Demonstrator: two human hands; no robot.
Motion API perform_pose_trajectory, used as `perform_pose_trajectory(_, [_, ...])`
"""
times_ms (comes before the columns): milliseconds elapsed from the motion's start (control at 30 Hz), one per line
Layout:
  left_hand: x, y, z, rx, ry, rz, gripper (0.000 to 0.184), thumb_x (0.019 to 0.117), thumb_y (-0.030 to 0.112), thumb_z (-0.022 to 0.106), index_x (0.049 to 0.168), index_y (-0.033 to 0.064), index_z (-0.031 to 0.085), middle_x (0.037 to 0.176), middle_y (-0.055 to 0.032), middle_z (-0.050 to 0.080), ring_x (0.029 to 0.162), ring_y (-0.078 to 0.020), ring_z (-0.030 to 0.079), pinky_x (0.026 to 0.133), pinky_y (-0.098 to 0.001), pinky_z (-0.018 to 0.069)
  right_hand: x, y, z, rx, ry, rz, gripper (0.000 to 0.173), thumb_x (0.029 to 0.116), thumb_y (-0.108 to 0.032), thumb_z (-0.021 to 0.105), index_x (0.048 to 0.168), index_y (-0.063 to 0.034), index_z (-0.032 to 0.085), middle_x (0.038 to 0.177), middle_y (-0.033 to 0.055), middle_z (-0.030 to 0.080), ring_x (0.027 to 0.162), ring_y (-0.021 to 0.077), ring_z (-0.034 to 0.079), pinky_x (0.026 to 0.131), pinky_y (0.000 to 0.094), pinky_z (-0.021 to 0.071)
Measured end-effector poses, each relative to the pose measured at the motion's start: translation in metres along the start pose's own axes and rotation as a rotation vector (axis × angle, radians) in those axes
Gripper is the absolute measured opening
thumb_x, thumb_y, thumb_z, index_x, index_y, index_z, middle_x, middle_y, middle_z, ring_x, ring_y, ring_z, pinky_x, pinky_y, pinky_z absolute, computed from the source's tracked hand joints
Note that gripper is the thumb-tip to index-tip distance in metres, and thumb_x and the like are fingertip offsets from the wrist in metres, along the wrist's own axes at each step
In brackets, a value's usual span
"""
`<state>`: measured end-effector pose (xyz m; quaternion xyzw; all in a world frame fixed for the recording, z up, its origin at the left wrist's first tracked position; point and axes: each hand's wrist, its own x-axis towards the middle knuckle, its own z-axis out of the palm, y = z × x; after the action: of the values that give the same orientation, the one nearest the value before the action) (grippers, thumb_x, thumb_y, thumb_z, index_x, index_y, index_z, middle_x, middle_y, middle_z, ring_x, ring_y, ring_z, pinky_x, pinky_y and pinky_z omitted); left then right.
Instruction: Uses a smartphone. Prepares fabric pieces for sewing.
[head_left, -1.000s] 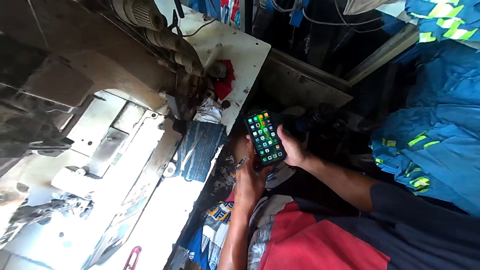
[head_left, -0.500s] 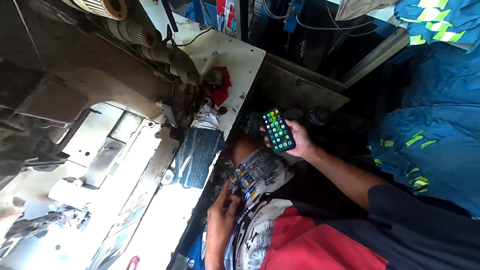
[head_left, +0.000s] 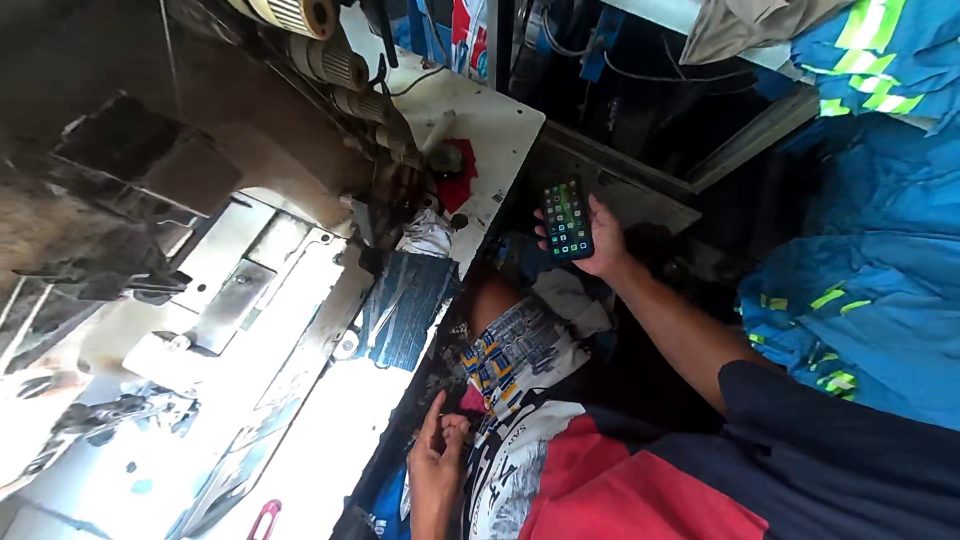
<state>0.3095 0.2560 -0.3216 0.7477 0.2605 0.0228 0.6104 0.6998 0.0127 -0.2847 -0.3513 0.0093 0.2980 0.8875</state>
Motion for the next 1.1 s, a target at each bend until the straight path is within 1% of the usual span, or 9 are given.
perform_pose_trajectory(67, [0.001,-0.002,0.0,0.025,-0.003,0.01,0.058,0.0957,0.012,0.069,0.151,0.0126,0.051,0.1,-0.0013,0.076,0.084,-0.0137,0.072,0.078,-0.0334,0.0634,0.005,0.004,0.0,-0.084,0.066,0.013,0.059,0.1092,-0.052,0.03,0.15,-0.0123,0.043,0.138,0.0221,0.06,0.115,0.0408,0.065,0.093,0.0595,0.0566])
perform_pose_trajectory(133, [0.002,-0.003,-0.001,0.074,-0.01,0.012,0.057,0.0961,0.013,0.069,0.15,0.0134,0.052,0.099,0.001,0.076,0.084,-0.0115,0.072,0.078,-0.0318,0.0633,0.012,0.006,0.003,-0.299,0.184,0.006,0.041,0.111,-0.024,0.041,0.15,-0.011,0.039,0.132,0.0224,0.063,0.107,0.0416,0.069,0.087,0.0587,0.0602])
perform_pose_trajectory(200, [0.003,-0.003,-0.002,0.112,-0.019,0.012,0.055,0.0964,0.015,0.069,0.15,0.0135,0.053,0.099,0.0024,0.076,0.084,-0.0096,0.072,0.079,-0.0308,0.0631,0.022,0.005,0.007,-0.649,0.296,0.028,0.05,0.1042,-0.005,0.052,0.152,-0.0104,0.039,0.127,0.0211,0.066,0.102,0.0381,0.072,0.085,0.0546,0.063])
perform_pose_trajectory(300, [0.005,-0.003,-0.002,0.141,-0.019,0.005,0.054,0.0964,0.015,0.068,0.148,0.0139,0.055,0.099,0.0034,0.076,0.085,-0.0082,0.072,0.079,-0.0299,0.0627,0.043,0.007,0.0,-1.449,0.319,0.124,0.061,0.0959,-0.009,0.069,0.153,-0.0072,0.046,0.141,0.0204,0.059,0.126,0.0352,0.061,0.104,0.0578,0.0504])
perform_pose_trajectory(400, [0.006,-0.004,-0.002,0.165,-0.017,-0.004,0.053,0.0961,0.017,0.069,0.148,0.0153,0.056,0.099,0.0046,0.076,0.085,-0.0079,0.072,0.079,-0.0298,0.0628,0.068,0.02,-0.028,-1.862,0.215,0.21,0.059,0.0906,-0.014,0.071,0.148,-0.0111,0.055,0.138,0.022,0.061,0.127,0.0431,0.059,0.102,0.0686,0.0468])
perform_pose_trajectory(733, [0.001,-0.006,-0.001,0.201,0.007,-0.02,0.051,0.0972,0.018,0.069,0.147,0.0159,0.056,0.101,0.0053,0.075,0.086,-0.0065,0.072,0.08,-0.0299,0.0628,0.109,0.047,-0.08,-1.97,-0.058,0.485,0.056,0.0826,-0.003,0.076,0.137,-0.0066,0.064,0.133,0.0234,0.063,0.125,0.0427,0.059,0.102,0.0673,0.0461])
perform_pose_trajectory(900, [0.0,-0.004,-0.002,0.192,0.006,-0.006,0.047,0.0989,0.018,0.067,0.145,0.0165,0.058,0.102,0.004,0.075,0.09,-0.0076,0.072,0.086,-0.0329,0.0629,0.092,0.052,-0.087,-2.008,-0.079,0.35,0.064,0.0792,-0.01,0.082,0.139,-0.0104,0.061,0.135,0.0243,0.061,0.126,0.0452,0.057,0.102,0.0697,0.0449])
perform_pose_trajectory(1000, [-0.005,0.004,-0.006,0.182,0.003,0.012,0.045,0.1002,0.019,0.065,0.145,0.0168,0.058,0.104,0.0028,0.075,0.092,-0.0084,0.071,0.09,-0.0348,0.0615,0.075,0.052,-0.062,-2.07,-0.091,0.331,0.07,0.0827,-0.022,0.082,0.144,-0.0034,0.054,0.14,0.0279,0.057,0.131,0.0466,0.053,0.107,0.0674,0.043])
perform_pose_trajectory(1100, [-0.018,0.016,-0.015,0.149,-0.027,0.062,0.047,0.0981,0.018,0.068,0.145,0.0166,0.059,0.105,0.0009,0.074,0.091,-0.0102,0.071,0.088,-0.0353,0.0612,0.07,0.057,-0.053,-2.092,-0.156,0.231,0.07,0.0804,-0.018,0.085,0.141,0.0018,0.056,0.14,0.0321,0.055,0.132,0.0496,0.051,0.108,0.0676,0.042])
